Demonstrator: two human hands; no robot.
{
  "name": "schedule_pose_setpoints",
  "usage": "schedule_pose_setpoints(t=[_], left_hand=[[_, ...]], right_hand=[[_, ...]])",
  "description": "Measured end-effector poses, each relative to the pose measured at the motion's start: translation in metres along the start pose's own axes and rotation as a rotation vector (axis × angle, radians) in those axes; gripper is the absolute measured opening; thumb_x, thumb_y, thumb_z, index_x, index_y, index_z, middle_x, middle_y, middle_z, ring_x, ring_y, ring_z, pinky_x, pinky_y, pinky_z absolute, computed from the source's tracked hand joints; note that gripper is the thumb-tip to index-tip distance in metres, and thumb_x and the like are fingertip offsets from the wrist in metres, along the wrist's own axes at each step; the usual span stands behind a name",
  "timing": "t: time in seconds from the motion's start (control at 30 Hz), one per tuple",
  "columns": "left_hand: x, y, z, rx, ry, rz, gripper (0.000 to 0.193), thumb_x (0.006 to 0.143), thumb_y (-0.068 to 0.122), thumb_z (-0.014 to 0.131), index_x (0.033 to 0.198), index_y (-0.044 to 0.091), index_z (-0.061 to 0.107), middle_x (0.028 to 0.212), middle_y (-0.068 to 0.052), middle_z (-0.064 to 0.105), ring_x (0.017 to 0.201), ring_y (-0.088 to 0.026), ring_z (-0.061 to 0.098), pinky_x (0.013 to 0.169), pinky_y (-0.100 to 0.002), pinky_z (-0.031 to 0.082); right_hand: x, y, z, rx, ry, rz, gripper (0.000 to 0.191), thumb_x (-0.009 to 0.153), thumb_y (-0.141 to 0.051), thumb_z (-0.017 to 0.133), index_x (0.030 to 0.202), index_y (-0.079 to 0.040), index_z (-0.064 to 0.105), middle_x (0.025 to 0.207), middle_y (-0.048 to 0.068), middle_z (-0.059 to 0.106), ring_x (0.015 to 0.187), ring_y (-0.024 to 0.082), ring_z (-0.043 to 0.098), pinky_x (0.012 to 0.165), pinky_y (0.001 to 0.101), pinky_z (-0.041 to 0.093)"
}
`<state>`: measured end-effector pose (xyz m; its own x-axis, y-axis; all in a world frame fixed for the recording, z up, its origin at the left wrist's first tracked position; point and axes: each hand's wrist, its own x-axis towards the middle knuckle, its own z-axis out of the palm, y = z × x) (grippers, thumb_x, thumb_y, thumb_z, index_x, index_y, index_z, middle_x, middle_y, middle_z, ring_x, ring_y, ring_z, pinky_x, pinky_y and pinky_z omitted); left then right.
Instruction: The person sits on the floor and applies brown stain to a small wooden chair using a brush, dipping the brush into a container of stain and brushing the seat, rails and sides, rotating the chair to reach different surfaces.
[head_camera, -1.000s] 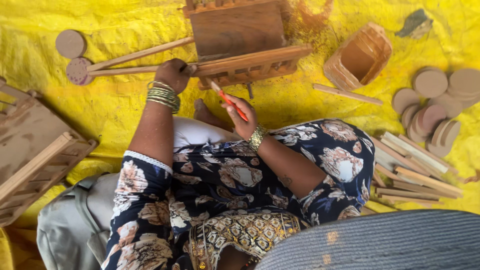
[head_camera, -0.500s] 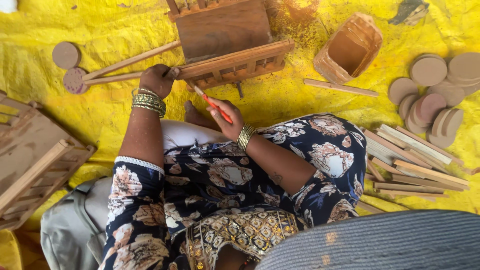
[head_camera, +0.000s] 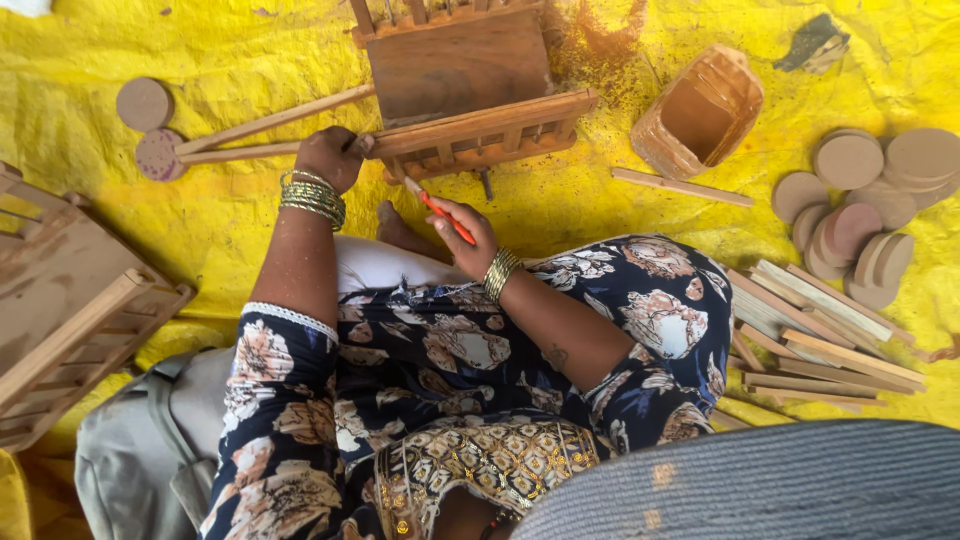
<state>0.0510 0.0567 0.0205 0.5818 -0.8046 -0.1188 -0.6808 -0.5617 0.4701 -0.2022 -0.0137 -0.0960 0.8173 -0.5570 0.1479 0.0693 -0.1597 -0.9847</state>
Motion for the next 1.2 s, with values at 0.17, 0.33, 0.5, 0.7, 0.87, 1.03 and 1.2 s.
schedule_pose_setpoints(t=[0.17, 0.33, 0.5, 0.7, 0.87, 1.03, 1.2], left_hand=[[0.002, 0.005, 0.000, -0.001, 0.018, 0.032, 0.042, 0.100, 0.044, 0.064, 0.095, 0.004, 0.075, 0.094, -0.023, 0.071, 0.094, -0.043, 0.066, 0.086, -0.051, 0.051], [0.002, 0.011, -0.001, -0.012, 0.002, 0.032, 0.042, 0.100, 0.044, 0.064, 0.094, 0.003, 0.075, 0.094, -0.023, 0.071, 0.094, -0.043, 0.067, 0.087, -0.051, 0.052], [0.001, 0.014, -0.001, -0.029, -0.012, 0.040, 0.041, 0.101, 0.043, 0.064, 0.098, 0.003, 0.075, 0.098, -0.023, 0.072, 0.097, -0.042, 0.067, 0.090, -0.050, 0.052], [0.004, 0.021, 0.004, -0.032, -0.007, 0.046, 0.040, 0.100, 0.043, 0.064, 0.098, 0.005, 0.077, 0.102, -0.021, 0.072, 0.101, -0.041, 0.066, 0.093, -0.050, 0.050], [0.011, 0.030, 0.010, -0.192, -0.027, 0.084, 0.035, 0.099, 0.042, 0.064, 0.102, 0.010, 0.078, 0.101, -0.019, 0.073, 0.098, -0.039, 0.068, 0.092, -0.049, 0.051], [0.018, 0.052, 0.029, -0.403, 0.103, 0.213, 0.032, 0.095, 0.040, 0.066, 0.106, 0.012, 0.077, 0.099, -0.018, 0.073, 0.095, -0.038, 0.070, 0.088, -0.047, 0.055], [0.028, 0.069, 0.033, -0.239, 0.088, 0.289, 0.035, 0.098, 0.041, 0.061, 0.100, 0.009, 0.076, 0.094, -0.021, 0.072, 0.093, -0.042, 0.067, 0.086, -0.052, 0.052]], right_hand=[[-0.001, 0.002, -0.003, -0.086, 0.022, 0.007, 0.040, 0.106, -0.030, 0.060, 0.137, -0.005, 0.062, 0.125, 0.016, 0.072, 0.112, 0.022, 0.074, 0.097, 0.0349, 0.059], [-0.005, -0.005, -0.006, -0.123, 0.025, -0.008, 0.039, 0.104, -0.030, 0.062, 0.134, -0.006, 0.063, 0.127, 0.015, 0.072, 0.111, 0.021, 0.075, 0.095, 0.0337, 0.060], [-0.001, -0.008, -0.018, -0.244, 0.029, -0.052, 0.037, 0.106, -0.028, 0.061, 0.136, -0.006, 0.064, 0.119, 0.015, 0.074, 0.107, 0.023, 0.074, 0.092, 0.0352, 0.058], [0.001, -0.010, -0.029, -0.311, 0.156, -0.055, 0.028, 0.104, -0.026, 0.065, 0.126, -0.009, 0.069, 0.106, 0.013, 0.076, 0.093, 0.022, 0.075, 0.081, 0.0354, 0.059], [-0.006, -0.035, -0.040, -0.596, -0.061, -0.193, 0.025, 0.097, -0.022, 0.067, 0.119, -0.013, 0.072, 0.089, 0.007, 0.075, 0.077, 0.021, 0.069, 0.077, 0.0390, 0.054], [-0.003, -0.067, -0.051, -0.811, 0.004, -0.462, 0.019, 0.092, -0.020, 0.074, 0.110, -0.014, 0.072, 0.094, 0.006, 0.074, 0.089, 0.025, 0.069, 0.093, 0.0470, 0.049], [-0.002, -0.092, -0.062, -0.937, -0.032, -0.504, 0.020, 0.090, -0.019, 0.076, 0.109, -0.012, 0.073, 0.092, 0.007, 0.072, 0.089, 0.027, 0.069, 0.092, 0.0469, 0.050]])
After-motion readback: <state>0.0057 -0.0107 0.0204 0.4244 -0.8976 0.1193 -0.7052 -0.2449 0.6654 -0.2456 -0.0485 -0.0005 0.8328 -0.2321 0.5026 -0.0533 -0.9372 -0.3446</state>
